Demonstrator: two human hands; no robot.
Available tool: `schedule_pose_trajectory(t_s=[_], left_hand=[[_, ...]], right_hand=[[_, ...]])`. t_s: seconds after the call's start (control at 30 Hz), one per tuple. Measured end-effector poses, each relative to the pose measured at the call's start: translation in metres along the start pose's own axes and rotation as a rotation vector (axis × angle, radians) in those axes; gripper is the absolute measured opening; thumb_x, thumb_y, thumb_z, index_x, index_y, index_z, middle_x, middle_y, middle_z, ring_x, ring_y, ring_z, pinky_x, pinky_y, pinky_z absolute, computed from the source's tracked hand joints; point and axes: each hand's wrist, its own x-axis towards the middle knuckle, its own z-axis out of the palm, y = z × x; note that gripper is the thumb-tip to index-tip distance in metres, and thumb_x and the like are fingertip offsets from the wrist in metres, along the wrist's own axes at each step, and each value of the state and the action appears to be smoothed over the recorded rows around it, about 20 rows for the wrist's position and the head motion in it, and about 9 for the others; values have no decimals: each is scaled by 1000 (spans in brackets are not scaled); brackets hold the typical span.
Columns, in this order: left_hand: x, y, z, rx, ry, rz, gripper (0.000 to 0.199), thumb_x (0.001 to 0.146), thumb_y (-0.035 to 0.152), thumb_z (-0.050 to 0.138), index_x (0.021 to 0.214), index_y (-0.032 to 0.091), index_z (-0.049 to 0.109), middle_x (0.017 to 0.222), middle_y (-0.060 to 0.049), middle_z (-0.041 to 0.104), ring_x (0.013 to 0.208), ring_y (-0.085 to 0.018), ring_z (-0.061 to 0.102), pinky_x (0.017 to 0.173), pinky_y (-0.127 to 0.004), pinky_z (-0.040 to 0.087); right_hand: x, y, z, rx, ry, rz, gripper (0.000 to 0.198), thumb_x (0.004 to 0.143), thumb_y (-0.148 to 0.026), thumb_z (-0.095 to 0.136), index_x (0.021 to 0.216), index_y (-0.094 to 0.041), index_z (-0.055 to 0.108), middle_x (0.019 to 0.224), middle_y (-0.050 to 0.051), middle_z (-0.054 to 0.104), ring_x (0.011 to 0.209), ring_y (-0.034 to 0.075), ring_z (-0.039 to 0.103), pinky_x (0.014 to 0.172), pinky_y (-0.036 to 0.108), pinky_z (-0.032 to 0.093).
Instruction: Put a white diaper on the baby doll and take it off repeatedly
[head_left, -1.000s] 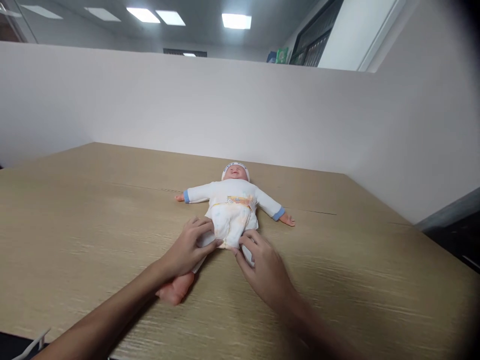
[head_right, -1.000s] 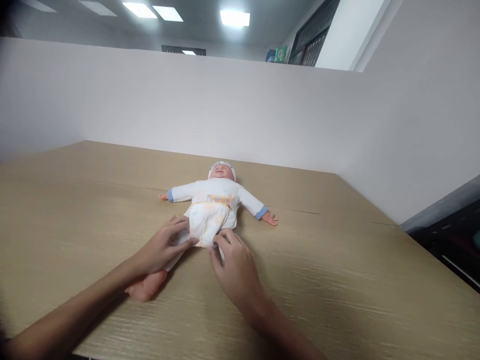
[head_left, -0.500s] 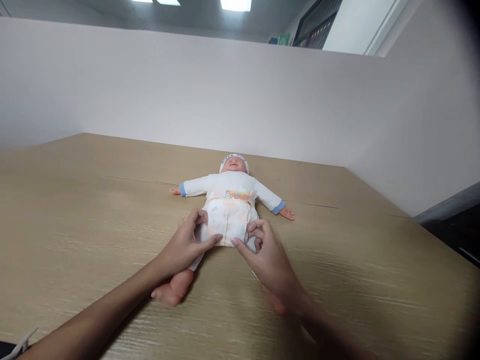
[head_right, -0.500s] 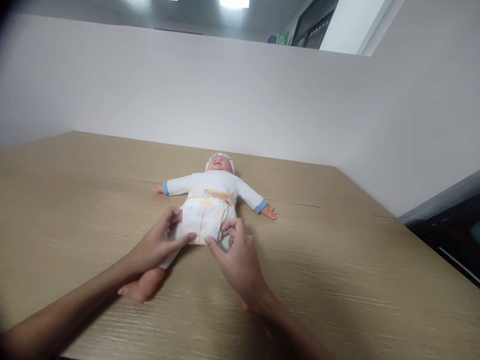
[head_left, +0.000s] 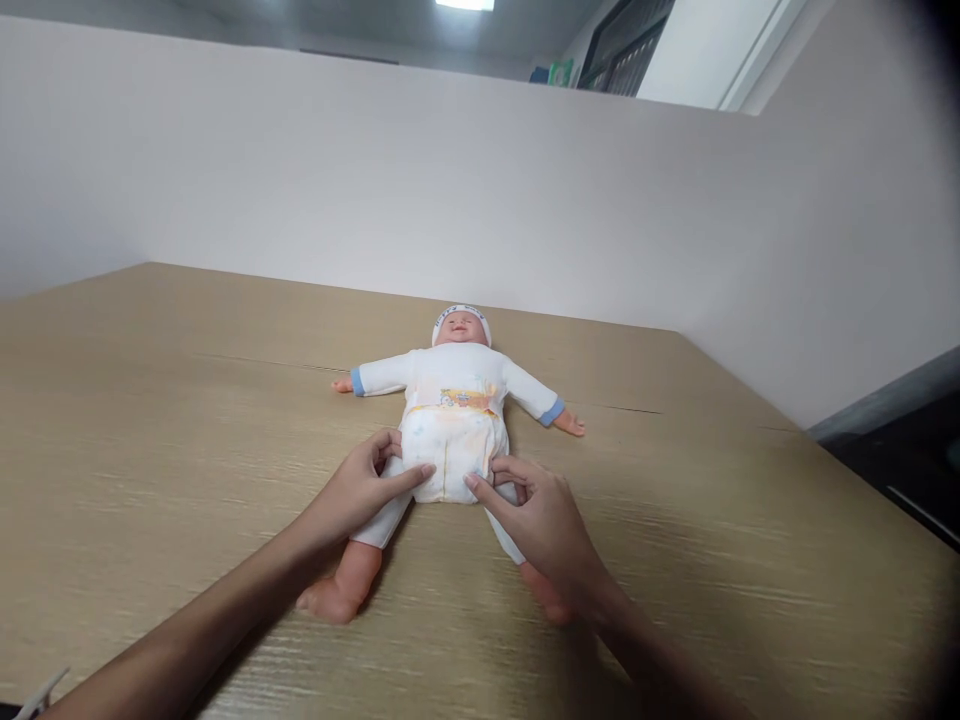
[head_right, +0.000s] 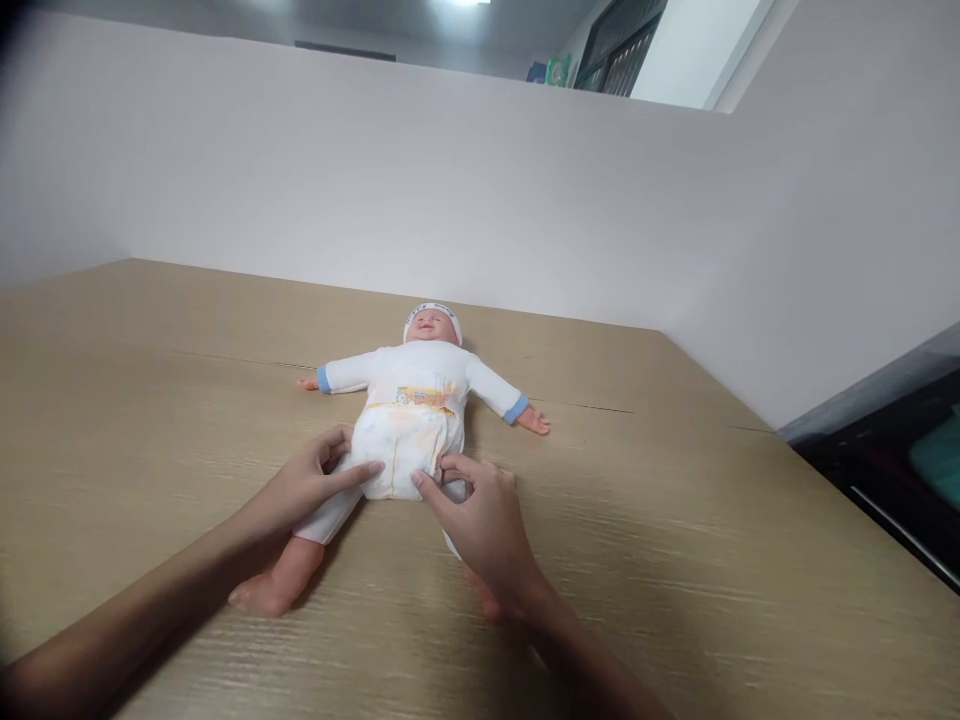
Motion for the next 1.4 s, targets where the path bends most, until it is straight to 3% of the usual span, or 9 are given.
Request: schedule_pose_trajectory(t_s=[0.17,0.37,0.5,0.73,0.9,1.0,1.13,1.23,1.4], left_hand=[[-11,3,-3,-49,78,-59,55,83,48,86,113,28,44,106,-4,74,95,-24,72,81,-38,57],[-21,17,-6,-54,-45,-78,53,83,50,86,122,24,60,129,-12,74,125,-32,70,111,-52,53],[-19,17,-4,-181,-84,-128,52,81,50,89,121,25,67,132,-13,76,132,-35,69,117,-54,52],[-16,16,-1,-269,-61,-193,49,79,50,92,113,22,70,124,-13,79,116,-32,74,101,-47,59],[-20,17,5,11,-10,-37,44,94,58,76,115,20,72,120,-11,79,113,-31,72,99,-43,56],[-18,18,8,125,-25,14,43,95,59,75,111,20,74,112,-9,80,112,-32,72,100,-44,55],[-8,16,6,-103,-58,-89,45,86,55,86,111,19,73,117,-11,80,109,-30,73,98,-42,56],[-7,12,2,-276,-43,-191,53,79,51,93,111,19,66,111,-11,80,96,-25,74,85,-36,57],[-27,11,1,-212,39,-119,52,85,49,89,117,23,57,107,-6,77,97,-22,72,83,-33,55]], right_hand=[[0,5,3,36,-10,18,34,88,-59,79,96,-26,80,94,4,80,87,27,71,75,36,53],[2,-3,-2,-5,17,-25,34,89,-59,77,80,-25,76,75,2,72,76,25,68,65,32,48],[3,-7,-4,17,-8,-12,39,90,-59,75,74,-24,75,70,1,70,72,23,66,61,31,44],[4,-6,-4,-13,-40,4,38,89,-58,77,75,-23,76,71,-1,70,72,21,64,66,31,40],[0,-8,-2,-136,-39,4,29,87,-53,81,84,-25,77,82,2,75,89,27,65,79,34,41],[-1,-9,1,-165,-56,-20,26,89,-49,81,80,-25,74,83,2,76,96,29,64,85,37,40],[0,-7,2,-103,-78,-21,25,93,-46,78,80,-25,75,89,3,80,99,30,63,86,38,40],[2,-5,2,-27,-89,-4,21,94,-46,77,86,-26,78,91,2,80,97,29,65,86,38,41],[0,-7,3,-87,-49,23,21,92,-46,80,89,-26,79,90,4,78,99,30,65,85,37,42]])
